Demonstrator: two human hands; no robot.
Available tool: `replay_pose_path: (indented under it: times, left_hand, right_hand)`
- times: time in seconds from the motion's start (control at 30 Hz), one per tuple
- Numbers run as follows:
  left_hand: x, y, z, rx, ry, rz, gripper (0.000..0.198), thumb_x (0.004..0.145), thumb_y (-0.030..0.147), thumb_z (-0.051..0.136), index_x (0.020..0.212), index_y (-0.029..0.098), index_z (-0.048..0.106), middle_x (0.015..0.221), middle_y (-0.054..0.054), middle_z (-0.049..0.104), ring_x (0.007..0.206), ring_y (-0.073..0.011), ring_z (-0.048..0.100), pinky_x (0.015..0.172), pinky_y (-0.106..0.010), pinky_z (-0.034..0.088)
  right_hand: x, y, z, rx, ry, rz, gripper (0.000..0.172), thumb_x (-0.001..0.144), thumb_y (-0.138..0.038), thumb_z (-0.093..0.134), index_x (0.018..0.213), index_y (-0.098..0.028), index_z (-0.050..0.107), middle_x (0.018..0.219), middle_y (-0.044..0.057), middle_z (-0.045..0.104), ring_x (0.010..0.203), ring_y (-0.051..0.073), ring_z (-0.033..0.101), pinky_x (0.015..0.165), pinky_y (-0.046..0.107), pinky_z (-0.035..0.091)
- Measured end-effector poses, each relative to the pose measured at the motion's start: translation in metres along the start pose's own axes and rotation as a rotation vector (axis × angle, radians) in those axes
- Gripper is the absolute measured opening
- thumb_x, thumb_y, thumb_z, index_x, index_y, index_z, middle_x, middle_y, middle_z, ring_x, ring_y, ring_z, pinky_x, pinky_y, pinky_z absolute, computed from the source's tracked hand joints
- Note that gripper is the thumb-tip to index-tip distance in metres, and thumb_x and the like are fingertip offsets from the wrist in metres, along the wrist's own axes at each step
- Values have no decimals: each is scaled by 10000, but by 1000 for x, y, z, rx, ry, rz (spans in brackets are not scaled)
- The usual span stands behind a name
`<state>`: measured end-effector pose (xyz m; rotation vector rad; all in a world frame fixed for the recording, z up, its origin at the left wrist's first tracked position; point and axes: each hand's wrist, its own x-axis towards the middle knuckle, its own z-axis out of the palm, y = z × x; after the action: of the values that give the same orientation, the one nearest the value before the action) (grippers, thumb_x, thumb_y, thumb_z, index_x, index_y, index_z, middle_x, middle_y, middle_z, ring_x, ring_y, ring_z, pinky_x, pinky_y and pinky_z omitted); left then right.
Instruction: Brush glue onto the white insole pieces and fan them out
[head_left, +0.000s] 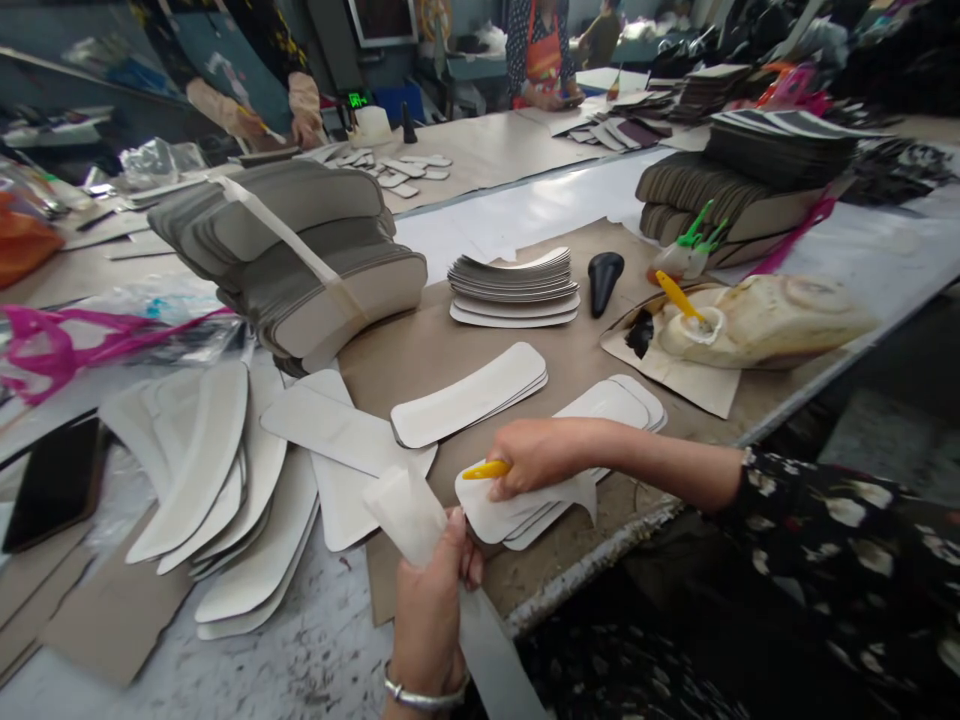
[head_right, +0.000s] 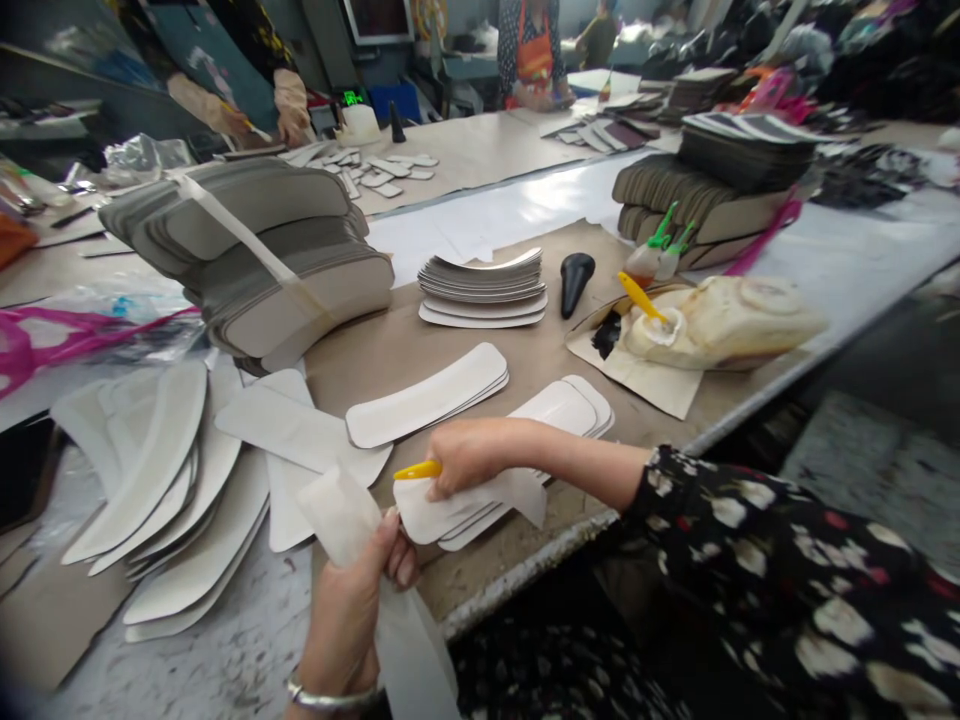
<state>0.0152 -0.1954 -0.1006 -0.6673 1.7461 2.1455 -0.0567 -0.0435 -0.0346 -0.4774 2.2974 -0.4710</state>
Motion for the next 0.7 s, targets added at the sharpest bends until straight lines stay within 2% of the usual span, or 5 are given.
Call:
replay_pose_path:
  times: [0.1, 0.23, 0.47, 0.57, 0.7]
  left_hand:
    - [-3, 5, 2, -3, -7, -7, 336, 584, 427, 680, 540, 174, 464, 348, 88, 310, 326, -74, 324, 370, -214, 219]
    - [-7, 12, 5, 85, 50, -36, 407, 581, 435, 684, 417, 171, 422, 356, 47, 387, 381, -77, 356, 408, -224, 262]
    - [1, 2, 4, 233, 130, -17, 319, 524, 407, 726, 518, 139, 553, 375, 48, 459, 390, -86, 386, 416, -227, 282]
    - [3, 0, 4, 174, 140, -15, 304, 514, 362, 739, 487, 144, 528, 382, 46, 471, 390, -85, 398, 409, -224, 291]
    - [0, 4, 7, 121, 135, -40, 297, 479, 320, 764, 496, 133, 534, 402, 38, 496, 395, -83, 419, 404, -217, 318]
  right_hand:
    - [1, -1, 1, -44, 12, 3, 381, 706, -388, 516, 848, -75, 679, 719, 112, 662, 565, 153, 526, 460, 223, 312]
    - [1, -1, 1, -49, 10, -9, 386, 717, -385, 502, 878, -82, 678, 755, 125, 675, 592, 165, 554, 468, 225, 320]
    - [4, -3, 7, -77, 35, -13, 391, 707, -407, 507, 886, -104, 676, 798, 135, 680, 636, 189, 580, 473, 235, 320]
    - [-18, 6, 6, -142, 88, 21, 337, 701, -390, 523, 856, -131, 675, 775, 115, 673, 652, 200, 585, 473, 241, 302]
    - [-69, 39, 4, -131, 229, 183, 277, 760, -370, 471, 825, -167, 647, 775, 73, 655, 695, 186, 588, 542, 242, 330]
